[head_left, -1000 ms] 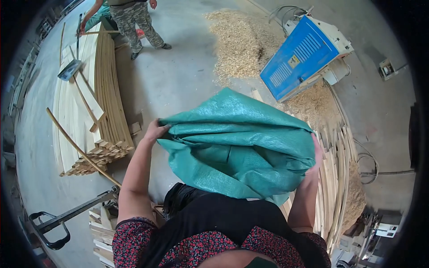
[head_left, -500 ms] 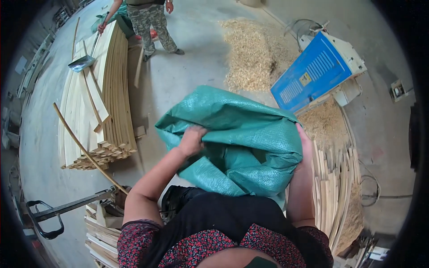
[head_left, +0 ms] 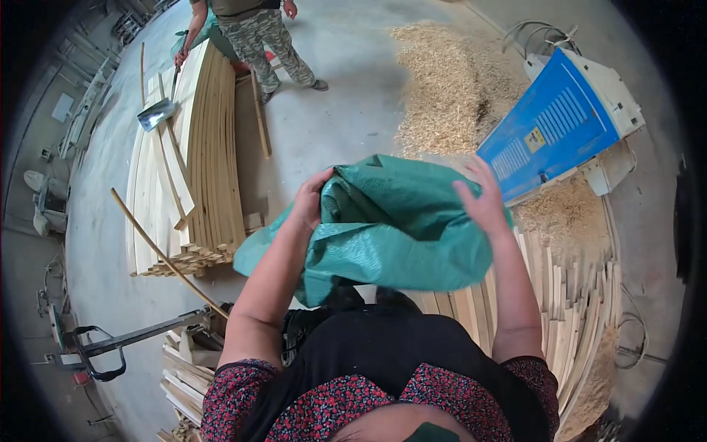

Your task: Assisting a colleague by holding a large bag while they shovel wood shavings from the floor in a wood processing area.

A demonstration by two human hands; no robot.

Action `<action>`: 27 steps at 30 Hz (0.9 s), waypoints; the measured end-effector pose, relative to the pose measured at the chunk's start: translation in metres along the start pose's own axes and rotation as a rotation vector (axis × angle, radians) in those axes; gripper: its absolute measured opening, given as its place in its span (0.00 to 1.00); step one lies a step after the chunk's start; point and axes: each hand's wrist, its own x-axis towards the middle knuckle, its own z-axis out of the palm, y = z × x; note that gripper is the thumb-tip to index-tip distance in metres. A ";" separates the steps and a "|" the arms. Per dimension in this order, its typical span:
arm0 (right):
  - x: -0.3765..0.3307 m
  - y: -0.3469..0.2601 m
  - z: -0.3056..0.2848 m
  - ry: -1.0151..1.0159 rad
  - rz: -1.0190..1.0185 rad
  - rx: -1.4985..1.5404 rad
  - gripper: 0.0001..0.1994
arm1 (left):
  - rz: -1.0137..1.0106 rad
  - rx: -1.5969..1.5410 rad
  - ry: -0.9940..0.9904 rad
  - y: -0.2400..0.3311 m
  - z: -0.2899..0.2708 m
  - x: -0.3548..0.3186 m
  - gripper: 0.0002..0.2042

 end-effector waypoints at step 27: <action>0.115 -0.035 0.303 -0.231 0.551 -0.037 0.38 | 0.126 -0.092 -0.225 0.311 -0.045 0.074 0.18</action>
